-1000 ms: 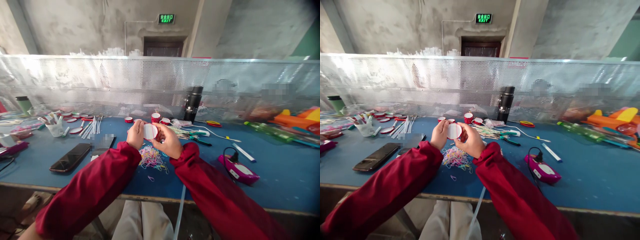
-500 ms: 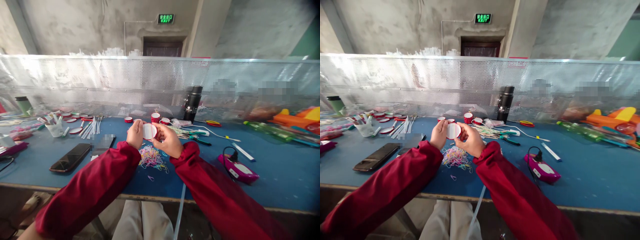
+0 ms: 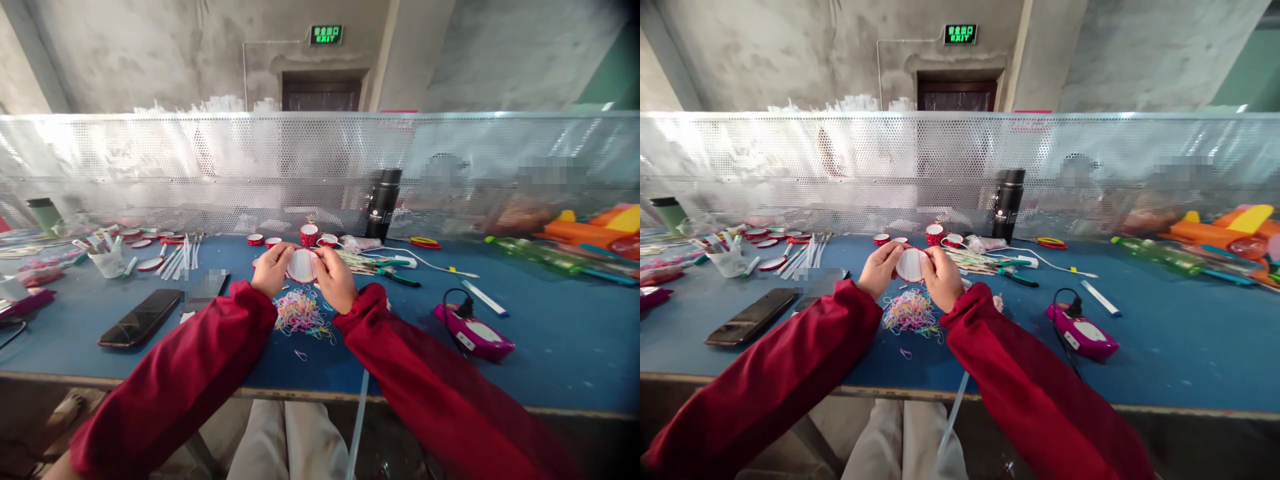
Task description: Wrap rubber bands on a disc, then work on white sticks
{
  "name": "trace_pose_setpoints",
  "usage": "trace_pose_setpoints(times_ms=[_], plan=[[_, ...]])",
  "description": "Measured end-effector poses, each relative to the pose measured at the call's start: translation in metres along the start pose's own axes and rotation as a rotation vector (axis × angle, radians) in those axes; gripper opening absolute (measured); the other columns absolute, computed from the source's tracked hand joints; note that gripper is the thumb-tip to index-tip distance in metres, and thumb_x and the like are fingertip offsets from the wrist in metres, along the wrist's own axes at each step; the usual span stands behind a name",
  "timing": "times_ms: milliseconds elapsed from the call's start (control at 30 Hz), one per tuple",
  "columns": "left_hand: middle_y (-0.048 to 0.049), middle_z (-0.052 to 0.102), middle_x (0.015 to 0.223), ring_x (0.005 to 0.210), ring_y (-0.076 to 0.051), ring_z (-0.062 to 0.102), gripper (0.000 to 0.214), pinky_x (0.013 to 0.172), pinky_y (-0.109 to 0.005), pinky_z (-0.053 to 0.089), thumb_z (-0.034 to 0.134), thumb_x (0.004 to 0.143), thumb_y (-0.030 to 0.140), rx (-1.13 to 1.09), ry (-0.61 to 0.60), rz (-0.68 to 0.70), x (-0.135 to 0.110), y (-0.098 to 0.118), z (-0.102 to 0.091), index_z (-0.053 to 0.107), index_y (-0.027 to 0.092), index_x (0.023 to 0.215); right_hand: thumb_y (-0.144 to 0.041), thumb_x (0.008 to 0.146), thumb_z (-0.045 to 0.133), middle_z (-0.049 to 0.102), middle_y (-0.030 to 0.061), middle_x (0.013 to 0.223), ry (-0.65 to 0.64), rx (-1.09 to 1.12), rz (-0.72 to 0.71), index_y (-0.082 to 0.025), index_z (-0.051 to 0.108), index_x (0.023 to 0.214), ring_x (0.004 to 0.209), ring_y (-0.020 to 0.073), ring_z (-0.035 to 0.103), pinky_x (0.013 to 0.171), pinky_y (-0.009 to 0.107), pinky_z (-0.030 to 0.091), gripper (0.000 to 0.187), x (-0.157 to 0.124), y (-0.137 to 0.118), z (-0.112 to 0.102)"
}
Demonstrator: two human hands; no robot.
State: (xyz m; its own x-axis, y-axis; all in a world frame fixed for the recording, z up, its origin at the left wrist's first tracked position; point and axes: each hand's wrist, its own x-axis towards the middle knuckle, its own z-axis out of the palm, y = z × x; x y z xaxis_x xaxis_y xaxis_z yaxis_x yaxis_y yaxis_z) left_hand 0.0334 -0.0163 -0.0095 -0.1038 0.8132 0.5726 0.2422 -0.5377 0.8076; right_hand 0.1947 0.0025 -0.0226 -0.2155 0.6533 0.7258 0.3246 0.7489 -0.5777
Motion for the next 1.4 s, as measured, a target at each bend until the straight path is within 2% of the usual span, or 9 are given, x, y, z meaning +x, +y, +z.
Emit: trace_pose_setpoints(times_ms=[100, 233, 433, 667, 900, 1000, 1167, 1300, 1400], plan=[[-0.0033, 0.065, 0.074, 0.055, -0.010, 0.052, 0.040, 0.046, -0.022, 0.041, 0.057, 0.084, 0.050, -0.126, -0.062, -0.154, 0.002, 0.001, -0.003, 0.073, 0.017, 0.099, -0.033, 0.095, 0.044, 0.065, 0.0042, 0.077, 0.013, -0.147, -0.044, -0.021, 0.054, 0.094, 0.066, 0.0196, 0.061, 0.060, 0.031, 0.041, 0.016, 0.000, 0.003, -0.001], [-0.0043, 0.065, 0.073, 0.056, -0.009, 0.054, 0.036, 0.047, -0.021, 0.043, 0.067, 0.077, 0.046, -0.160, -0.019, -0.237, 0.004, 0.004, -0.006, 0.075, 0.014, 0.092, -0.035, 0.096, 0.043, 0.068, 0.0059, 0.081, 0.006, -0.265, -0.065, -0.021, 0.055, 0.098, 0.071, 0.0215, 0.064, 0.064, 0.031, 0.041, 0.019, 0.000, 0.003, -0.002], [-0.0022, 0.062, 0.067, 0.055, -0.008, 0.052, 0.035, 0.048, -0.020, 0.044, 0.072, 0.071, 0.044, -0.162, 0.010, -0.254, 0.005, 0.003, -0.006, 0.076, 0.012, 0.086, -0.035, 0.096, 0.043, 0.070, 0.0064, 0.082, -0.007, -0.340, -0.074, -0.021, 0.057, 0.099, 0.076, 0.0219, 0.066, 0.066, 0.029, 0.041, 0.020, 0.000, 0.003, -0.001], [-0.0020, 0.062, 0.066, 0.053, -0.007, 0.049, 0.032, 0.047, -0.019, 0.042, 0.072, 0.071, 0.040, -0.203, 0.026, -0.289, 0.004, 0.006, -0.005, 0.077, 0.012, 0.087, -0.035, 0.096, 0.043, 0.071, 0.0073, 0.085, -0.004, -0.352, -0.062, -0.021, 0.057, 0.100, 0.077, 0.0225, 0.066, 0.066, 0.029, 0.042, 0.021, 0.000, 0.003, 0.000], [-0.0045, 0.067, 0.072, 0.056, -0.008, 0.054, 0.034, 0.046, -0.018, 0.043, 0.069, 0.076, 0.040, -0.191, -0.006, -0.276, 0.004, 0.005, -0.007, 0.077, 0.012, 0.092, -0.035, 0.096, 0.044, 0.070, 0.0063, 0.080, 0.004, -0.301, -0.049, -0.021, 0.057, 0.097, 0.074, 0.0217, 0.066, 0.064, 0.029, 0.043, 0.019, 0.001, 0.005, 0.001], [-0.0062, 0.071, 0.084, 0.062, -0.010, 0.059, 0.037, 0.048, -0.019, 0.046, 0.068, 0.077, 0.040, -0.202, -0.033, -0.284, 0.004, 0.006, -0.006, 0.074, 0.013, 0.103, -0.035, 0.096, 0.044, 0.069, 0.0055, 0.075, 0.023, -0.224, -0.036, -0.021, 0.057, 0.097, 0.069, 0.0211, 0.066, 0.061, 0.030, 0.045, 0.019, 0.003, 0.008, 0.001], [-0.0101, 0.072, 0.105, 0.078, -0.015, 0.067, 0.055, 0.054, -0.021, 0.053, 0.073, 0.074, 0.030, -0.249, -0.196, -0.196, 0.000, 0.006, -0.001, 0.062, 0.015, 0.126, -0.035, 0.094, 0.047, 0.072, 0.0051, 0.079, 0.137, -0.080, 0.018, -0.021, 0.058, 0.112, 0.066, 0.0209, 0.066, 0.061, 0.032, 0.051, 0.026, 0.007, 0.013, -0.002], [-0.0125, 0.072, 0.106, 0.078, -0.016, 0.068, 0.070, 0.062, -0.026, 0.056, 0.076, 0.070, 0.024, -0.165, -0.287, -0.052, -0.003, 0.005, 0.001, 0.053, 0.014, 0.135, -0.031, 0.092, 0.046, 0.073, 0.0083, 0.106, 0.196, -0.057, 0.000, -0.021, 0.062, 0.115, 0.084, 0.0227, 0.069, 0.075, 0.036, 0.055, 0.030, 0.010, 0.014, -0.004], [-0.0127, 0.072, 0.105, 0.078, -0.016, 0.068, 0.072, 0.070, -0.031, 0.058, 0.074, 0.071, 0.023, -0.071, -0.310, 0.046, -0.003, 0.004, -0.001, 0.049, 0.012, 0.138, -0.029, 0.091, 0.046, 0.071, 0.0078, 0.114, 0.200, -0.032, -0.001, -0.021, 0.064, 0.115, 0.098, 0.0238, 0.068, 0.084, 0.037, 0.055, 0.031, 0.012, 0.014, -0.005]])
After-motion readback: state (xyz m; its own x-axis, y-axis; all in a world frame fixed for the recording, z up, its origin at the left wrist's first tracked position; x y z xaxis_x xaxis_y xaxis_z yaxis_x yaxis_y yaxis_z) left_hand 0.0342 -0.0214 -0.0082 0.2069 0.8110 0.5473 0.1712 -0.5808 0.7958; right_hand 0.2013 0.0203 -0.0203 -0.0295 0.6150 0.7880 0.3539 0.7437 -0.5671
